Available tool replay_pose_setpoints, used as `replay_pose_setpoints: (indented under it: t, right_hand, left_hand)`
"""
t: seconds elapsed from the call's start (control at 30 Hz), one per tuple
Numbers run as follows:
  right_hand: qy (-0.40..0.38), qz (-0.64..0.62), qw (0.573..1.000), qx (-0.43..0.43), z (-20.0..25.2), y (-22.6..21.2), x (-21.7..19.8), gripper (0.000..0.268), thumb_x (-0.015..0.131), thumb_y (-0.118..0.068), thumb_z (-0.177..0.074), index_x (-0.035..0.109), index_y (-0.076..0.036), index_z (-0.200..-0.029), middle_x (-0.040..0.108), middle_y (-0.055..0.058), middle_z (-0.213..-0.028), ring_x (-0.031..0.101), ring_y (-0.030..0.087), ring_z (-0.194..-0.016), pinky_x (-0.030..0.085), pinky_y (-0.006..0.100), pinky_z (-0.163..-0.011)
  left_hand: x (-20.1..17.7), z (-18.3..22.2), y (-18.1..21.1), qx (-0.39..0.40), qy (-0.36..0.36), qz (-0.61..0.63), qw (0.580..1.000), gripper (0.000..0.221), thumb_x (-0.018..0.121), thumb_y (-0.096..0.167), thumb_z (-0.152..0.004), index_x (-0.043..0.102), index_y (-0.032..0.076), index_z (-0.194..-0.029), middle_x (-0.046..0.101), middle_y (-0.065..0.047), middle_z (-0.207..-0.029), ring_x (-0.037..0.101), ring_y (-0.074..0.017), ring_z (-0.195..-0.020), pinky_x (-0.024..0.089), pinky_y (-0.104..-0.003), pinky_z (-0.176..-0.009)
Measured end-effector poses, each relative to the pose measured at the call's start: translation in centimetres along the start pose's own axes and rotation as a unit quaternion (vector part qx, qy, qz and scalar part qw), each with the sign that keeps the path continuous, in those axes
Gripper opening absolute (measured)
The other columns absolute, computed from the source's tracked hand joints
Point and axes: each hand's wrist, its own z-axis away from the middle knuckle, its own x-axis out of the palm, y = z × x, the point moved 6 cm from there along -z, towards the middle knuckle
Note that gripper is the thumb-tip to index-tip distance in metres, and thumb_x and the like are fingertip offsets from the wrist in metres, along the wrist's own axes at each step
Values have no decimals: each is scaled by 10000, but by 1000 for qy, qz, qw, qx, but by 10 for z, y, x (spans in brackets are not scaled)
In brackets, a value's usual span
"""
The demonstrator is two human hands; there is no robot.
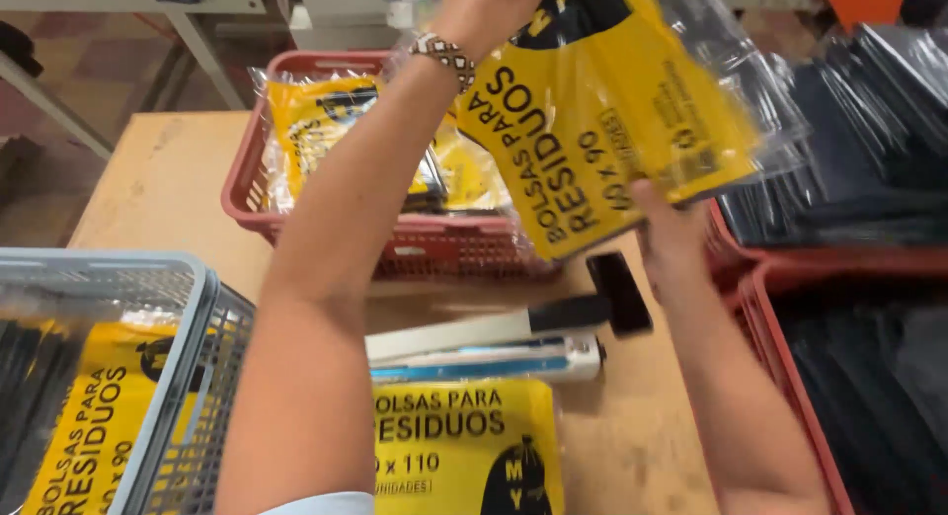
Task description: Sealing the open ends of plastic bag retail packs using a manual heat sealer and organizing them into collection baskets.
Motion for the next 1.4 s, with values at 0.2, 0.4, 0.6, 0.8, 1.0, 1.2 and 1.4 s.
replay_pose_setpoints:
  t: [0.2,0.4,0.6,0.8,1.0,1.2,1.4]
  right_hand:
    - [-100,77,991,49,-6,30,97,549,845,-193,-845,598,-70,-1320,660,116,-1235,654,251,-1111,516,419,-991]
    - [-324,121,883,317,-17,85,130,658,718,-380,-894,539,-70,-1447,454,145,-1517,319,331,-1452,101,593,-1198]
    - [-573,369,692,240,-48,66,140,337,674,-168,-869,758,-27,-1163,785,216,-1078,713,353,-1089,524,465,-979]
    - [-324,579,738,121,-125,148,142,1188,754,-771,-666,384,-23,-1511,452,214,-1518,355,383,-1445,228,495,-1216]
    - [-355,593,695,201,-84,150,162,1245,736,-796,-640,333,38,-1472,520,295,-1421,495,389,-1352,388,505,-1128]
    - [-349,615,677,204,-95,169,154,1200,628,-841,-711,354,64,-1449,492,310,-1447,478,401,-1364,368,519,-1129]
    - [-358,590,699,187,-82,169,159,1119,570,-845,-800,427,73,-1424,554,338,-1343,570,409,-1258,477,545,-999]
  left_hand:
    - [64,-18,-129,-95,79,-184,975,101,569,399,-838,510,342,-898,576,151,-705,704,-188,-767,579,-437,-637]
    - [135,45,-200,-77,14,-247,966,122,577,279,-890,506,183,-915,641,-43,-743,698,-324,-778,571,-503,-643]
    - [209,105,-218,-4,-49,-259,965,182,651,284,-861,534,197,-970,644,-26,-792,675,-286,-829,566,-455,-665]
    - [223,122,-236,-1,-17,-263,965,200,666,290,-830,528,218,-955,619,-1,-798,648,-260,-824,566,-417,-650]
    - [117,158,-240,-168,-19,-265,949,612,694,611,-825,577,174,-1237,633,-82,-1132,533,-332,-1128,505,-595,-887]
    - [17,284,-246,-251,-440,-219,834,938,793,732,-647,505,139,-1315,504,-109,-1414,390,-378,-1374,499,-650,-947]
    - [-6,323,-245,-170,-449,-329,813,824,931,296,-573,486,168,-1255,462,-59,-1283,400,-351,-1287,577,-644,-765]
